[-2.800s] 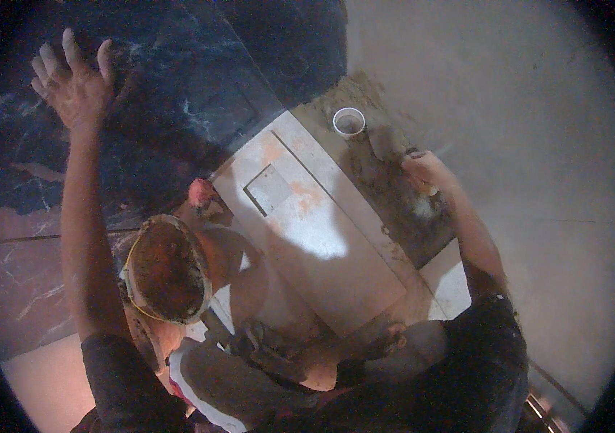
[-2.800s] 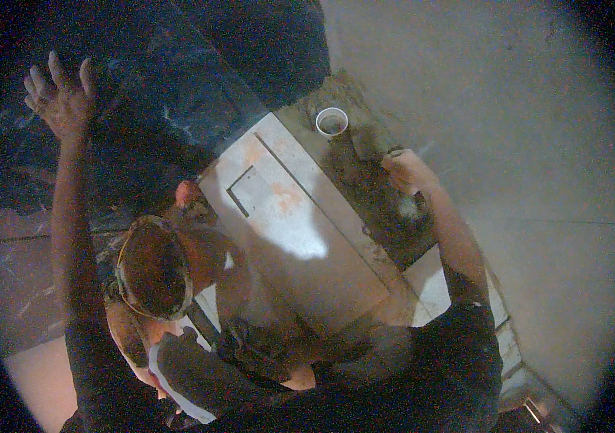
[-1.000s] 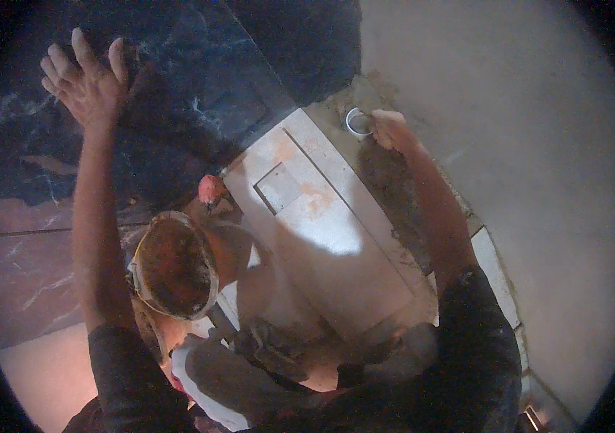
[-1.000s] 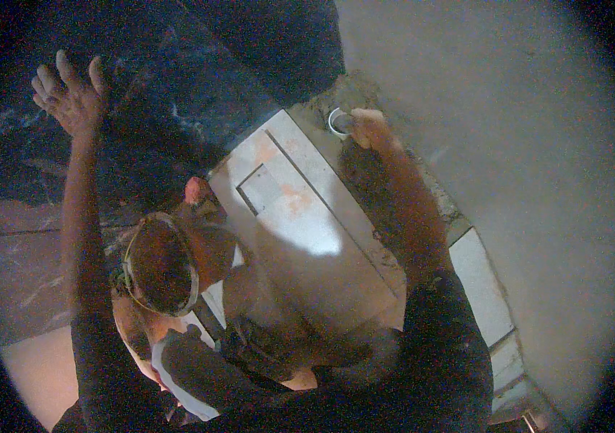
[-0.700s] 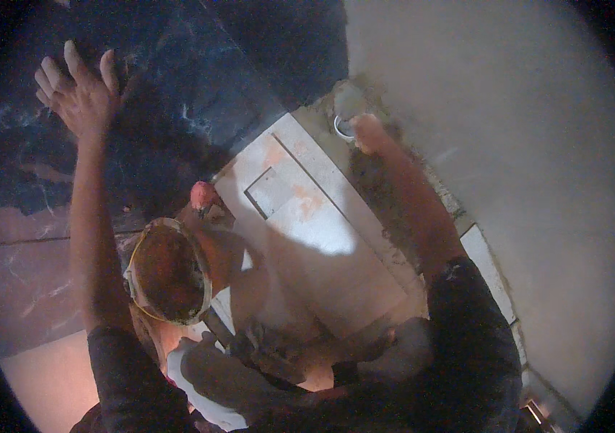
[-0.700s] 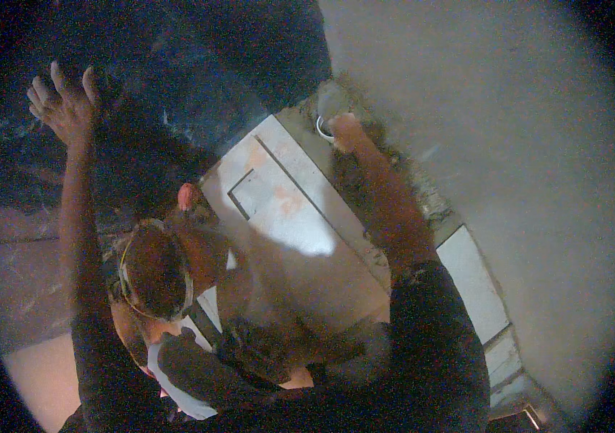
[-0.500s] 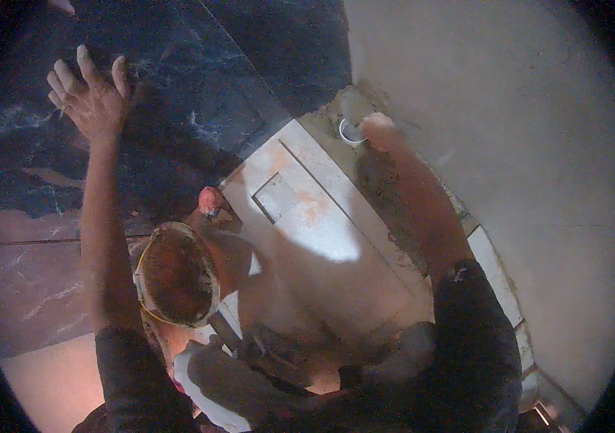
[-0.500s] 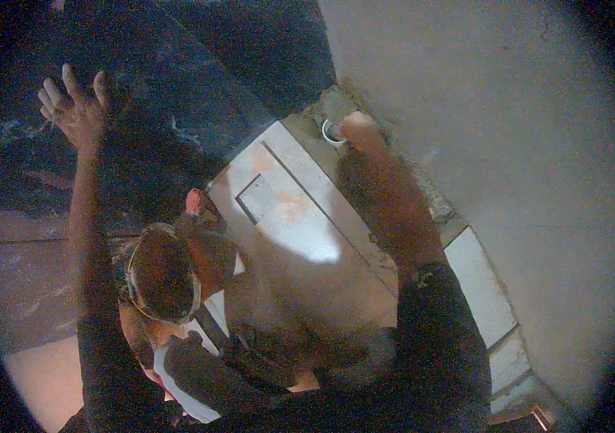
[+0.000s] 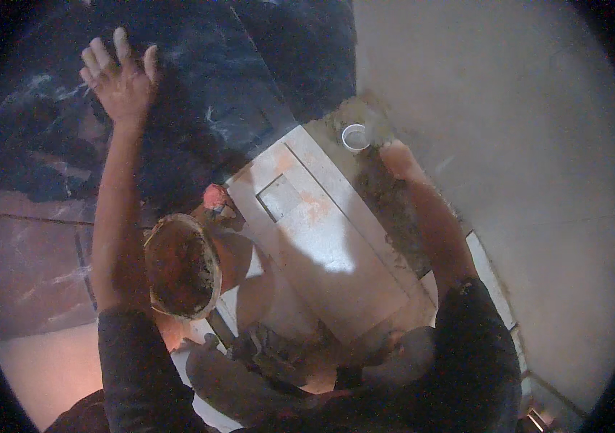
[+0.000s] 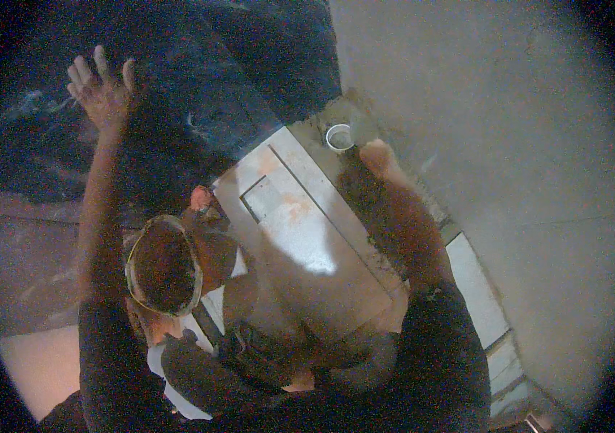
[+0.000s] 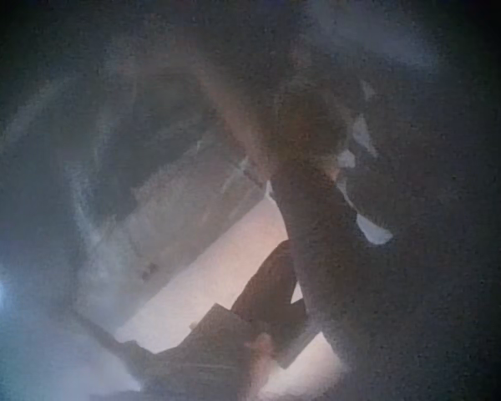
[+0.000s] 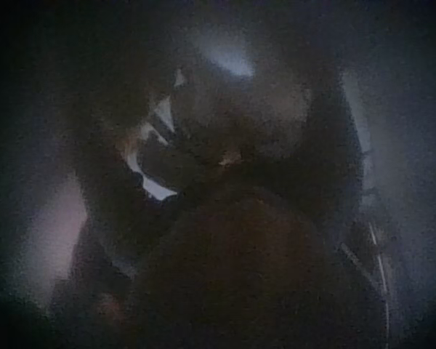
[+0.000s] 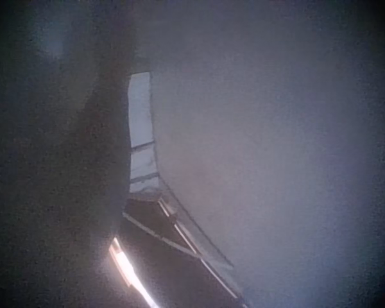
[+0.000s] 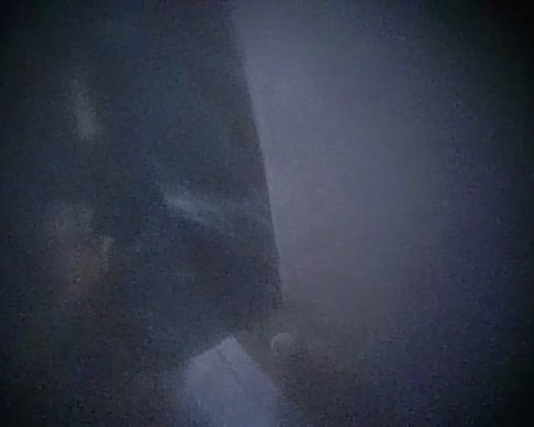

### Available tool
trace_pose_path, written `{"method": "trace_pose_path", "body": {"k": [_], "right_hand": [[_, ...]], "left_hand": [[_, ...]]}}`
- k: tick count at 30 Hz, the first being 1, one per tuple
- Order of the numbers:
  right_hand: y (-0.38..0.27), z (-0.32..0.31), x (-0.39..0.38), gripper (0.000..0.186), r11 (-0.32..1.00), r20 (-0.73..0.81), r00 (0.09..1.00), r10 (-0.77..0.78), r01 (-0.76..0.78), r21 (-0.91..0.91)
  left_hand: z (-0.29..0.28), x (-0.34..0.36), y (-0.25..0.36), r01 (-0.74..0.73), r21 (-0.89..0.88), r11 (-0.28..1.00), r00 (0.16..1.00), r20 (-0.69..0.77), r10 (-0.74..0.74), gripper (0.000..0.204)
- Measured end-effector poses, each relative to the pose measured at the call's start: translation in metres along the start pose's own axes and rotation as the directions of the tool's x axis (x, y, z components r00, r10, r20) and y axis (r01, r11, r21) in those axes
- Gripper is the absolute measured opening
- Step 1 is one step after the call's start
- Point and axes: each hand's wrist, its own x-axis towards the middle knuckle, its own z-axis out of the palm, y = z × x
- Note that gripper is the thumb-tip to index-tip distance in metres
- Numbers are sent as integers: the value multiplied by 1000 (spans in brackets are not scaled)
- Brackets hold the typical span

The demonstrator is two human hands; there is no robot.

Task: The person uses an angle grinder to cut a tile, carries it into a room, applies mortar to the floor using a trowel, and fits the tile into place around floor fixtures.

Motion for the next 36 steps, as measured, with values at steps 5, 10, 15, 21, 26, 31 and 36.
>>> {"method": "trace_pose_path", "body": {"k": [5, 10, 15, 21, 26, 31, 36], "right_hand": [[32, 37, -54, 23, 485, 308, 844, 440, -512, 709], [-8, -10, -97, 30, -59, 542, 607, 581, -632, 773], [-31, -77, -148, 37, -52, 520, 595, 612, -626, 778], [-85, -155, -187, 39, 33, 445, 696, 564, -557, 830], [-135, -218, -179, 34, 72, 347, 834, 429, -415, 907], [-218, -295, -166, 40, 244, 181, 926, 331, -269, 932], [-288, -328, -131, 49, 615, -156, 988, -7, 127, 778]], "left_hand": [[-8, 6, 21, 31, -138, 990, 999, 24, -28, 64], [-87, -40, 5, 70, -513, 856, 936, 329, 121, 52], [-151, -163, -42, 193, -599, 777, 765, 588, 264, 48], [-198, -289, -114, 535, -309, 786, 362, 925, 118, 50], [-201, -402, -145, 632, 15, 775, 93, 991, -94, 51], [-201, -375, -148, 820, 210, 533, -261, 965, 21, 49], [-213, -379, -140, 984, 55, 168, -52, 998, -19, 46]]}}
